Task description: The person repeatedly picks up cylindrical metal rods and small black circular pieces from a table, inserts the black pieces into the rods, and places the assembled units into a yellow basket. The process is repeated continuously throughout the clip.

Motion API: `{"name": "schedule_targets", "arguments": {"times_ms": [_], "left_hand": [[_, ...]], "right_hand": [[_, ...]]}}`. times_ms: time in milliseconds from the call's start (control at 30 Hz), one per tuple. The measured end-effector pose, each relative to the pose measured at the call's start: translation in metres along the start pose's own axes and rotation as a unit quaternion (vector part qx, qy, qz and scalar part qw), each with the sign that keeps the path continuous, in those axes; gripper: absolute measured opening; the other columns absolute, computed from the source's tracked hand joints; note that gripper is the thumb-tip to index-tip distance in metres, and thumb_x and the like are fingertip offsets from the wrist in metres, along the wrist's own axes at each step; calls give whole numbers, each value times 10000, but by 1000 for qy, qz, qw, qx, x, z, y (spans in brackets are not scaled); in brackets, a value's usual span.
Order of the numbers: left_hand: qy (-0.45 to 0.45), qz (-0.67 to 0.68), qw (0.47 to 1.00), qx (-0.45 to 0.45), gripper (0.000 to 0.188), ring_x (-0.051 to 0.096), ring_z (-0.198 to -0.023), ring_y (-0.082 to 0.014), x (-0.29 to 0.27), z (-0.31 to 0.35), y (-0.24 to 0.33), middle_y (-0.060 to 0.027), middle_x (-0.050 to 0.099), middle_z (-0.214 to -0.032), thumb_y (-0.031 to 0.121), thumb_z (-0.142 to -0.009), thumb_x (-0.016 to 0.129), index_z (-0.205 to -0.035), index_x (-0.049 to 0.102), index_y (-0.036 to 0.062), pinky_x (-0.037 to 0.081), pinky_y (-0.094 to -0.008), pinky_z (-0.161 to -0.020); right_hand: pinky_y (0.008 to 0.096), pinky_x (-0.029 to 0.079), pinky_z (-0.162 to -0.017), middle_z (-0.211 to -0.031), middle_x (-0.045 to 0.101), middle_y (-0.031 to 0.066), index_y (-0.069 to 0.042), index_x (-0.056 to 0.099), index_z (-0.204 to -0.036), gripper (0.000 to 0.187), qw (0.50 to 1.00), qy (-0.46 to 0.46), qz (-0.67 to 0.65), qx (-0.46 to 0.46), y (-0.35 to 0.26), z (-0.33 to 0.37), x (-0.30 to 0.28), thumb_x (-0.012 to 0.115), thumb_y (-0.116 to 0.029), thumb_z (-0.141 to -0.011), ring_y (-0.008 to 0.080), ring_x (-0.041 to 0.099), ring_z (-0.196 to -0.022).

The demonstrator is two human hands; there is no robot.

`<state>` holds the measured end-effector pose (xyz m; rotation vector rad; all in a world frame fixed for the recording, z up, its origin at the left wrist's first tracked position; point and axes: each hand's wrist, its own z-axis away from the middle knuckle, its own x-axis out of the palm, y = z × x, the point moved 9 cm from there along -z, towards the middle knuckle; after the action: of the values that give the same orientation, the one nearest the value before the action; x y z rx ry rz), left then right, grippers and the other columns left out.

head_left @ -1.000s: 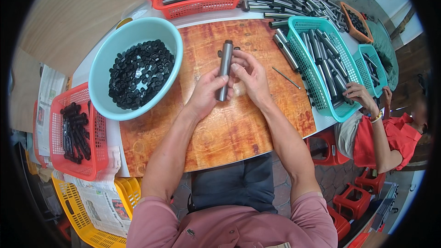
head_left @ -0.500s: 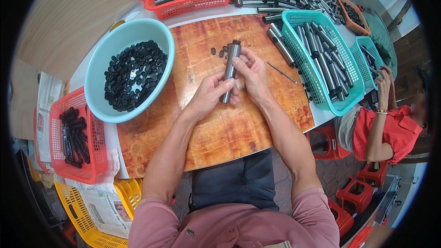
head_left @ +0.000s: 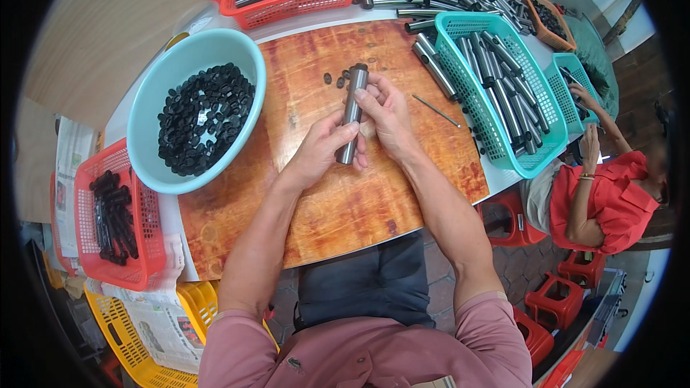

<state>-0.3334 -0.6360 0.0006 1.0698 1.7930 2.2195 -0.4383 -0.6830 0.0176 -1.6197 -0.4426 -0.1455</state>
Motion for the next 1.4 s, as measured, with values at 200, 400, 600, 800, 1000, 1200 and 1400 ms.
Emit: {"name": "schedule_targets", "arguments": {"times_ms": [200, 400, 600, 800, 1000, 1200, 1400], "left_hand": [[12, -50, 998, 25, 416, 694, -743, -177, 0, -1, 5, -82, 649, -915, 290, -1075, 586, -1330, 525, -34, 581, -301, -684], [60, -27, 997, 28, 351, 700, -733, -162, -7, -3, 5, -111, 688, -962, 201, -1055, 629, -1303, 545, -33, 590, -285, -663], [161, 22, 982, 93, 412, 692, -857, -157, -27, 1, 14, -124, 702, -1065, 98, -983, 724, -1340, 552, -16, 583, -290, -770], [253, 131, 943, 173, 422, 672, -896, -149, -51, 12, 27, -92, 676, -1112, 35, -953, 742, -1332, 557, 18, 560, -290, -806], [227, 196, 932, 205, 200, 655, -960, -127, -77, 9, 20, -41, 690, -1108, 91, -1000, 700, -1187, 632, 74, 528, -294, -886], [198, 101, 960, 172, 356, 675, -1080, -177, -51, 9, 32, -105, 701, -1215, 142, -1007, 701, -1328, 600, 26, 532, -383, -1015], [176, 99, 968, 149, 463, 689, -933, -132, -43, 7, 27, -57, 702, -1089, 164, -1001, 718, -1414, 579, 8, 592, -299, -811]], "right_hand": [[269, 559, -772, -1016, 683, 69, 29, 537, -1331, 382, 1000, -10, -7, -2, 2, -3, 0, 670, -156, -1024, 124, 682, -873], [309, 543, -904, -1108, 719, 107, 4, 560, -1343, 407, 1000, -4, -6, -17, 0, -5, -6, 675, -221, -1024, 144, 678, -989], [282, 537, -845, -1129, 725, 121, 5, 533, -1312, 380, 997, 52, -45, -31, -10, -5, -14, 692, -135, -996, 146, 678, -922], [312, 549, -845, -1150, 732, 140, -21, 575, -1203, 351, 999, 36, -17, -12, -14, -1, -14, 752, -76, -906, 161, 689, -976], [290, 539, -800, -1059, 665, 74, -32, 549, -1117, 330, 988, -108, 108, 24, -13, 11, 21, 744, 10, -854, 123, 662, -911], [280, 539, -760, -960, 608, 16, -63, 527, -1073, 357, 976, -129, 160, 65, 9, 15, 24, 777, 18, -831, 95, 644, -865], [277, 527, -738, -916, 631, 2, -40, 594, -995, 185, 982, -103, 153, 30, -2, 13, 17, 749, -37, -895, 74, 622, -824]]}}
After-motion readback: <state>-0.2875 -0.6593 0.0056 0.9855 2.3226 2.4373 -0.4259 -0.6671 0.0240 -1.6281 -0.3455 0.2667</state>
